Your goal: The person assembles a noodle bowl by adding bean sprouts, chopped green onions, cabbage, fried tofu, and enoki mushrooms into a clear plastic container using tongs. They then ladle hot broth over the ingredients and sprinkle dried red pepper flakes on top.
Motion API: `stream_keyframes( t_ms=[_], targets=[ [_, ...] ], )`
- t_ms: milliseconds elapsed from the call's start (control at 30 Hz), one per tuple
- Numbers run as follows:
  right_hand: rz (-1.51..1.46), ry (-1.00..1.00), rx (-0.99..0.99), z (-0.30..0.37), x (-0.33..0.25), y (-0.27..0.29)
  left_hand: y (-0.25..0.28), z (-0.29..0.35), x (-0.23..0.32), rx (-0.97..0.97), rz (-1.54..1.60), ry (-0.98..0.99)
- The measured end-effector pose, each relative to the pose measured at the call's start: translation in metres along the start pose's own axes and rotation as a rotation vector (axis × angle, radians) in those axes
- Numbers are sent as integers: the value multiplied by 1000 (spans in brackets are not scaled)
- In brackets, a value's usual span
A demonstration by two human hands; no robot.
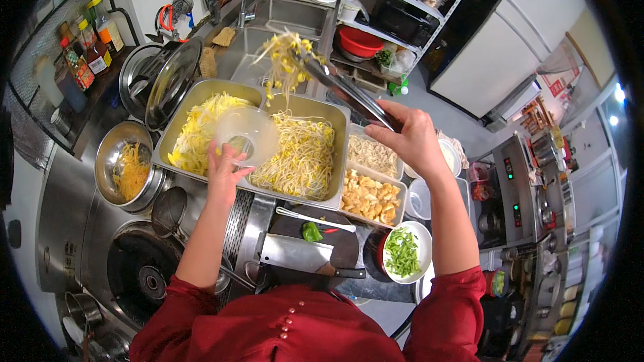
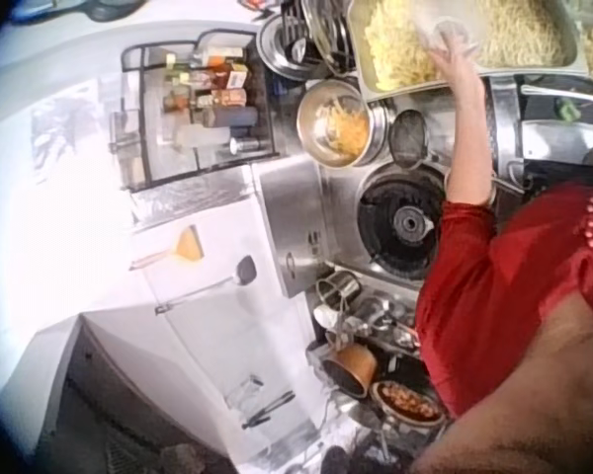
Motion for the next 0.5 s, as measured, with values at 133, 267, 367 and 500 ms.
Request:
stream_keyframes(
  t_ms=[133, 267, 367, 500],
  targets=[
    [-170, -14, -7, 12, -7, 1, -22, -7, -23, -75, 49, 123],
    [-39, -20, -140, 24, 0, -38, -29, -11, -35, -115, 117, 143],
    [269, 77, -267, 31, 5, -83, -36, -6, -33, -181, 177, 85],
    [160, 18, -264, 40, 18, -67, -36, -1, -33, -252, 81, 67]
  ],
)
Point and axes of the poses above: each hand's wrist, its own z-axis away from the middle knuckle, its own y-axis out of the back of the hand, x = y × z, the point moved 7 cm from there along -z, towards the middle knuckle, and after that the axes turned 6 degrees about x, right-handed, at the moved point
